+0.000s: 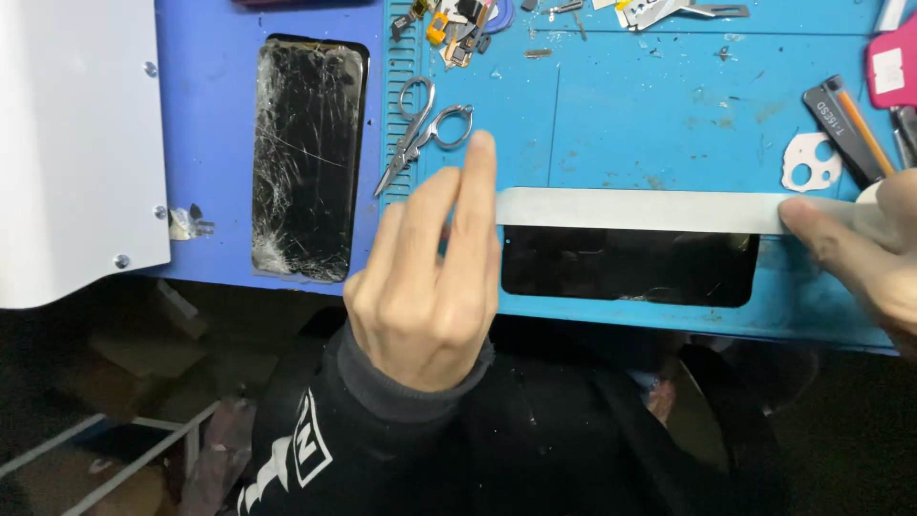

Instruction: The recorder is cleaning a smartphone screen and applying protective tape to it as part of a remanufacturing process.

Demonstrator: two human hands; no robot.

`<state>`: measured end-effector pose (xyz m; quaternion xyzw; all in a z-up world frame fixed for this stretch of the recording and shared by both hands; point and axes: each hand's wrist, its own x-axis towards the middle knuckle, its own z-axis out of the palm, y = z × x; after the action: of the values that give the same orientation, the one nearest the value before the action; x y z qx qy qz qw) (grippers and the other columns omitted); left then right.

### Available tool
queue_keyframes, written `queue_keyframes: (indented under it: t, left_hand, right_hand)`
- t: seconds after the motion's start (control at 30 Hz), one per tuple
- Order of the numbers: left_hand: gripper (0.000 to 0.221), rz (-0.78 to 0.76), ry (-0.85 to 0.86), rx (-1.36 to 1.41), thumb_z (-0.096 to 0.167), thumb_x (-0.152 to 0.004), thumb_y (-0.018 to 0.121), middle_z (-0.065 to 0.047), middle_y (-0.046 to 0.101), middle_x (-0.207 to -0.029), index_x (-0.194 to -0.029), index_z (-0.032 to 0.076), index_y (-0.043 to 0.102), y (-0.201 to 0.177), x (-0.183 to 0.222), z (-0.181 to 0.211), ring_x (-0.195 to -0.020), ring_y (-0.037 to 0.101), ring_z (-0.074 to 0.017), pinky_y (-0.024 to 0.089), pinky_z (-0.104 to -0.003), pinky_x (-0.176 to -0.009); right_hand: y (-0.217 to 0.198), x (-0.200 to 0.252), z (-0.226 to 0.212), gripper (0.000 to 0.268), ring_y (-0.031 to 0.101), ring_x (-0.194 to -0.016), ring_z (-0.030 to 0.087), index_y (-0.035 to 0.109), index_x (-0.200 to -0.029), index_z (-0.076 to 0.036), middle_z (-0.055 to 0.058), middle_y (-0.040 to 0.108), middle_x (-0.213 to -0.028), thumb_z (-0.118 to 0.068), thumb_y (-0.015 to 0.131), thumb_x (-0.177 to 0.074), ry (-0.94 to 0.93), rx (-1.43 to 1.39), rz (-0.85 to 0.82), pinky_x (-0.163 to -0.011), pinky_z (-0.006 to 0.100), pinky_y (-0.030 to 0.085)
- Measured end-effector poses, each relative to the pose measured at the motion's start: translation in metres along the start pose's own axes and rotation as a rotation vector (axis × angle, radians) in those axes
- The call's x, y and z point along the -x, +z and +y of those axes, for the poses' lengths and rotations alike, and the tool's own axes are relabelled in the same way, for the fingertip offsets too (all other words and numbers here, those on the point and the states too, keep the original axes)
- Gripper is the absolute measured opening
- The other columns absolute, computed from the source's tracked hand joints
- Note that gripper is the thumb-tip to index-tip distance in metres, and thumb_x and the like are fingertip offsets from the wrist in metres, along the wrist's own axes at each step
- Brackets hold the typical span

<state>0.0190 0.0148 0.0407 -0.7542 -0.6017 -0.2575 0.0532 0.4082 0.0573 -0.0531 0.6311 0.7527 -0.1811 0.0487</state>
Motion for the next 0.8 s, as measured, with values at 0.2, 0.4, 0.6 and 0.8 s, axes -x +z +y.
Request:
queue_keyframes:
  t: [0.2, 0.4, 0.6, 0.8]
  left_hand:
    - [0.068, -0.13, 0.263, -0.033, 0.046, -0.102, 0.074, -0.015, 0.053, -0.152, -0.148, 0.0, 0.055, 0.011, 0.027, 0.003, -0.143, 0.045, -0.0402, 0.032, -0.07, -0.118]
    - [0.119, -0.345, 0.119, -0.019, 0.087, -0.086, 0.052, -0.026, 0.031, -0.165, -0.156, -0.009, 0.04, 0.029, 0.039, 0.027, -0.155, 0.021, -0.045, 0.0, -0.084, -0.112]
    - [0.135, -0.349, 0.136, -0.012, 0.095, -0.076, 0.045, -0.03, 0.031, -0.166, -0.156, -0.014, 0.037, 0.045, 0.022, 0.087, -0.158, 0.023, -0.0374, 0.0, -0.077, -0.116]
    - [0.128, -0.238, 0.245, 0.125, 0.085, -0.076, 0.059, -0.027, 0.038, -0.167, -0.158, -0.01, 0.04, 0.071, 0.014, 0.125, -0.162, 0.032, -0.0376, 0.015, -0.058, -0.136]
  right_hand:
    - [-0.032, -0.005, -0.053, 0.028, 0.07, -0.056, 0.018, 0.074, -0.096, 0.007, 0.013, 0.065, -0.07, -0.02, 0.069, -0.1, 0.145, 0.212, -0.139, -0.054, 0.032, 0.053]
    - [-0.052, 0.01, -0.058, 0.044, 0.056, -0.054, 0.007, 0.069, -0.136, -0.018, 0.002, 0.051, -0.076, -0.025, 0.063, -0.093, -0.469, 0.826, 0.031, -0.049, 0.024, 0.049]
    - [-0.059, 0.014, -0.061, 0.054, 0.055, -0.052, 0.007, 0.065, -0.144, -0.012, 0.003, 0.049, -0.078, -0.022, 0.063, -0.091, -0.492, 0.845, 0.001, -0.044, 0.025, 0.046]
    - [-0.094, 0.014, -0.099, 0.048, 0.061, -0.049, 0.012, 0.068, -0.126, -0.019, 0.0, 0.057, -0.085, -0.034, 0.061, -0.081, -0.501, 0.889, 0.145, -0.043, 0.03, 0.049]
